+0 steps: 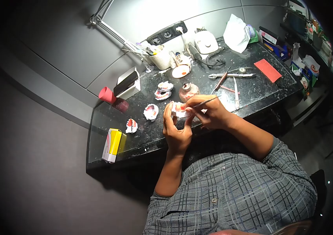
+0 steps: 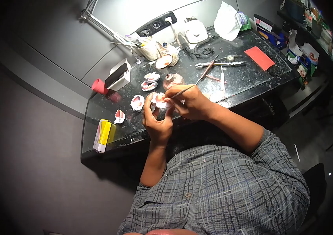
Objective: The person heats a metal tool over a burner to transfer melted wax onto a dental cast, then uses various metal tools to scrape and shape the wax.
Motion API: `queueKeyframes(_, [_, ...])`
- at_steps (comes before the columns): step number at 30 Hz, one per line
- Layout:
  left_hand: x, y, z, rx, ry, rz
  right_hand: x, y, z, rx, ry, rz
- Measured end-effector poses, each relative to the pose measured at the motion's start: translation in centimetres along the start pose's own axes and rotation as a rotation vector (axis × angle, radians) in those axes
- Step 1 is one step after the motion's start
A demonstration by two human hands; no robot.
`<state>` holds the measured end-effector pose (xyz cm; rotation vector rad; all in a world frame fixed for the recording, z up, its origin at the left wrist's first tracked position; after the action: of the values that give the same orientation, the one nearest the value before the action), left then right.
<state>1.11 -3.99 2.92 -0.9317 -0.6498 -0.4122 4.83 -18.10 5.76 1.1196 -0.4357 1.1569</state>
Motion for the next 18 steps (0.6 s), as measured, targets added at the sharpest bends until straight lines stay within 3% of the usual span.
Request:
queueKeyframes(2, [-0.1,0.3,0.1,-0.031,-0.004,0.011,0.1,0.7,1.4,-0.067,-0.082,0.052])
queueKeyframes(5, [-0.1,0.1,0.2,-0.012,0.006,-0.013,-0.7,-1.3,2.7,0.144,-0.197,-0.145])
queueKeyframes(8, [0.0,-0.2,0.1,-0.012,0.012,-0.025,-1.9,-3.8,2.6,0.322,-0.307,-0.185])
queueKeyframes(11, [0.0,-0.1,0.0,-0.037,0.016,-0.031,-1.5,-3.3,1.7,0.359,-0.132,-0.194])
queueKeyframes(13, [0.0,0.1,0.0,-0.095,0.005,-0.026,-1.2,-3.0,1.5,0.349,-0.129,-0.201])
queueKeyframes(15, [0.1,-0.1,0.2,-0.065,0.014,-0.036,-0.1,-0.2,1.5,0.078,-0.066,-0.04])
queueKeyframes(18, [0.2,-0.3,0.3,-0.025,0.023,-0.038,-0.3,-0.4,0.7,0.08,-0.009,-0.088])
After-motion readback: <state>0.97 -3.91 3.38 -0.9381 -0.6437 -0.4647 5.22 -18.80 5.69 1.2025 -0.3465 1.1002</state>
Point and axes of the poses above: each hand's wrist, its own x-axis towards the middle knuckle, its own z-axis out of the back of the hand, y = z × x, the point moved 10 cm from there along x, towards the middle knuckle, and after that the axes turned 11 degrees about y, right-handed, at the moved point
